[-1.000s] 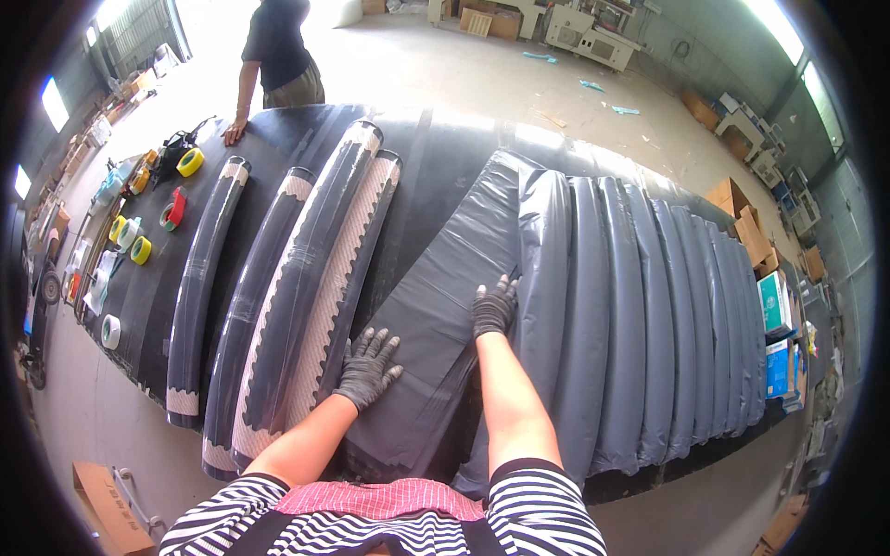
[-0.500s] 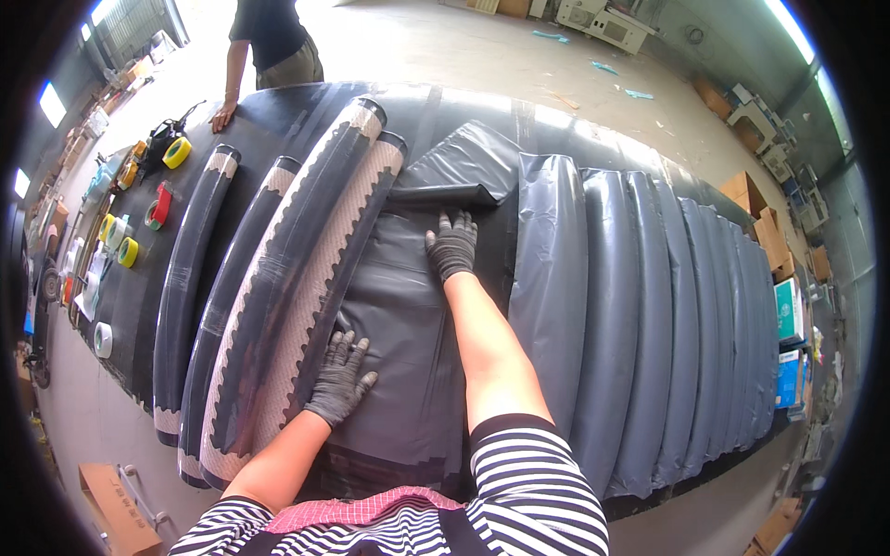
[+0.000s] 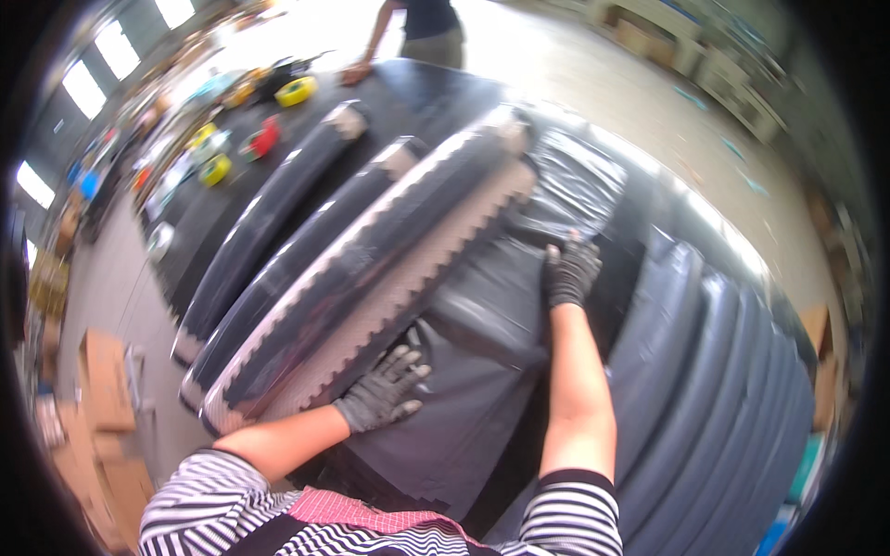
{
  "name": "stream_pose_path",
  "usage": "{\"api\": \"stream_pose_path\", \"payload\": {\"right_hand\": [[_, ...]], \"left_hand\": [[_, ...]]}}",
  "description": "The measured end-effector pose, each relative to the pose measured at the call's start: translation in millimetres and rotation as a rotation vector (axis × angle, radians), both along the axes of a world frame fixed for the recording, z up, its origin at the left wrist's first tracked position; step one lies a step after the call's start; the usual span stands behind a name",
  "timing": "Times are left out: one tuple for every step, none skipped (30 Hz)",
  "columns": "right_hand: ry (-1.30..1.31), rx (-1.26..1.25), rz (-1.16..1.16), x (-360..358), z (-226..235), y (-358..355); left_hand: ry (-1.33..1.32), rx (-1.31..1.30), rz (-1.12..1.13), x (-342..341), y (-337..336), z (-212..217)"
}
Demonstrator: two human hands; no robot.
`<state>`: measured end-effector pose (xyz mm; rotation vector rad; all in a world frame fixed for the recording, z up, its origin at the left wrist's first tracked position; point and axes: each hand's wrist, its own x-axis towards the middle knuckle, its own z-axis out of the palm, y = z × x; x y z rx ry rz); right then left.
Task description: The person wraps plastic sheets around large rolls one by one and arranges them in a row on a work surface.
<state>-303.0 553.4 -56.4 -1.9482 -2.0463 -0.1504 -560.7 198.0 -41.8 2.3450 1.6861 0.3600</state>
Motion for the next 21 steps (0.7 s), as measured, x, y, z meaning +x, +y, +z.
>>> {"api": "stream_pose_path", "payload": {"right_hand": [[0.042,-0.026,-0.024,-7.3,-1.8,2.5],[0.082,-0.015,-0.035,-9.2,-6.7,4.3],[0.118,-0.068,-0.031,-15.0,-4.0,5.4],[0.062,-0.072,-0.002,-19.5,-0.6,2.8],[0.006,-0.075,0.019,-26.5,2.7,1.0],[0.044,-0.158,0.078,-31.3,12.2,1.1],[0.026,-0.078,0.114,-26.8,8.2,-1.3],[0.083,-0.125,0.178,-27.6,15.5,-8.0],[0.202,-0.036,0.185,-16.3,9.4,-12.4],[0.231,0.026,0.139,-2.4,-2.5,-11.4],[0.244,0.165,0.147,1.0,-14.1,-33.1],[0.263,0.055,0.204,-13.2,2.3,-72.4],[0.264,0.060,0.254,-9.1,7.3,-102.4],[0.211,0.043,0.321,-7.1,8.5,-134.9],[0.269,-0.260,0.357,-7.4,21.8,-159.8],[0.343,-0.288,0.358,-2.1,20.8,-186.1],[0.422,-0.304,0.352,12.0,17.3,-212.8],[0.636,-0.299,0.339,22.7,19.9,-242.1],[0.854,-0.283,0.329,33.4,24.1,-270.3],[0.701,-0.272,0.280,49.8,40.8,-300.4],[0.548,-0.274,0.237,68.8,67.8,-335.1]], "left_hand": [[0.005,0.001,0.013,1.1,1.3,0.1],[0.069,-0.056,0.007,0.6,4.7,7.8],[0.071,-0.094,0.027,-5.0,4.7,13.3],[0.064,-0.129,0.026,-6.6,6.5,17.7],[0.058,-0.164,0.018,-8.4,7.8,22.9],[0.089,-0.192,0.057,-10.2,6.5,23.6],[0.145,-0.085,0.058,-10.1,7.5,21.8],[0.132,-0.091,0.074,-11.6,6.7,23.5],[0.111,-0.085,0.063,-8.6,12.1,24.8],[0.117,-0.026,0.028,-7.0,23.4,20.2],[0.120,0.023,0.012,-8.7,25.0,14.9],[0.142,0.082,0.032,-15.1,14.0,13.1],[0.034,0.083,0.023,-11.5,20.1,21.2],[0.047,0.099,0.024,-13.0,20.4,17.4],[0.095,0.099,0.027,-16.1,19.3,10.2],[0.094,0.073,0.040,-19.5,19.6,2.3],[0.101,0.042,0.030,-12.5,26.1,6.7],[0.112,0.062,0.014,-13.5,29.6,2.7],[0.126,0.079,0.000,-15.0,31.6,-2.0],[0.111,0.080,0.004,-17.6,30.3,-4.4],[0.097,0.078,0.016,-21.2,26.2,-6.6]]}}
